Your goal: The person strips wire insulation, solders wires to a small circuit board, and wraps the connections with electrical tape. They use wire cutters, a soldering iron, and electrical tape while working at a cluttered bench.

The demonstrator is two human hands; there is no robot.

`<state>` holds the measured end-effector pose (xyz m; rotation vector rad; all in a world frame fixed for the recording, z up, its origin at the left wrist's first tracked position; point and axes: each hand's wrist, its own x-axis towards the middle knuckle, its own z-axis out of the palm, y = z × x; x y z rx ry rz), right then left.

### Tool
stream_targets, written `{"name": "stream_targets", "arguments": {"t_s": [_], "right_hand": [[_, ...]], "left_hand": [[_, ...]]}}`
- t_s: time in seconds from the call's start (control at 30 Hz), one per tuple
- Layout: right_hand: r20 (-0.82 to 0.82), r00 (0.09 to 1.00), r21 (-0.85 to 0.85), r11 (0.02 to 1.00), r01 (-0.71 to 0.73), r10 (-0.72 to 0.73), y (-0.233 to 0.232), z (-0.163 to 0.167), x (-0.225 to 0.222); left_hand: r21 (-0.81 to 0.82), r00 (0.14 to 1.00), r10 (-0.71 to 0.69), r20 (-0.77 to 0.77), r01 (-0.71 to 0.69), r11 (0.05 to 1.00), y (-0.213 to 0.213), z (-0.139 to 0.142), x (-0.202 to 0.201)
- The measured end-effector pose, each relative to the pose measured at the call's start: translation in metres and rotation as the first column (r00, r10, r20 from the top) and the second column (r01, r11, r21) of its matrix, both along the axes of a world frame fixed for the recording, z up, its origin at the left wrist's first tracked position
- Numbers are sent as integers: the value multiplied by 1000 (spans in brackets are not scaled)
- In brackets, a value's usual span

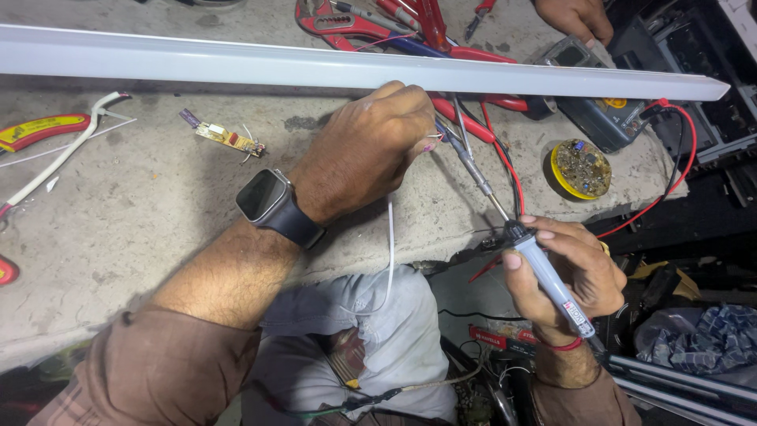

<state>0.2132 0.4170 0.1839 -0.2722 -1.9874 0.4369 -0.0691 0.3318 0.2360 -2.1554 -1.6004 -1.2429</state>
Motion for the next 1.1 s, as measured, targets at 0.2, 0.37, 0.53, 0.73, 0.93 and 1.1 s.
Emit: {"name": "stream_targets", "arguments": {"t_s": [0.2, 0.37, 0.53, 0.73, 0.93, 1.1], "right_hand": [[-58, 998, -147, 989, -5, -3, -6, 2, -2], [-5, 1000, 37, 999, 28, -28, -5, 7, -4], [4, 1000, 101, 995, 19, -20, -2, 7, -3], [-13, 999, 29, 999, 31, -30, -3, 2, -1], [-64, 998, -30, 999, 24, -26, -2, -9, 5], [-412, 911, -136, 986, -100, 35, 6, -22, 13]], "left_hand": [[24, 1000, 6, -24, -6, 1000, 0, -1, -1], [57, 999, 36, -27, -35, 998, 0, -3, 2], [68, 997, 50, -51, -46, 997, 0, -5, 3], [91, 998, 46, -48, -41, 995, 1, -5, 2], [96, 999, 26, -20, -24, 995, 0, -5, 2], [66, 999, 30, -21, -28, 997, -1, -3, 4]]}}
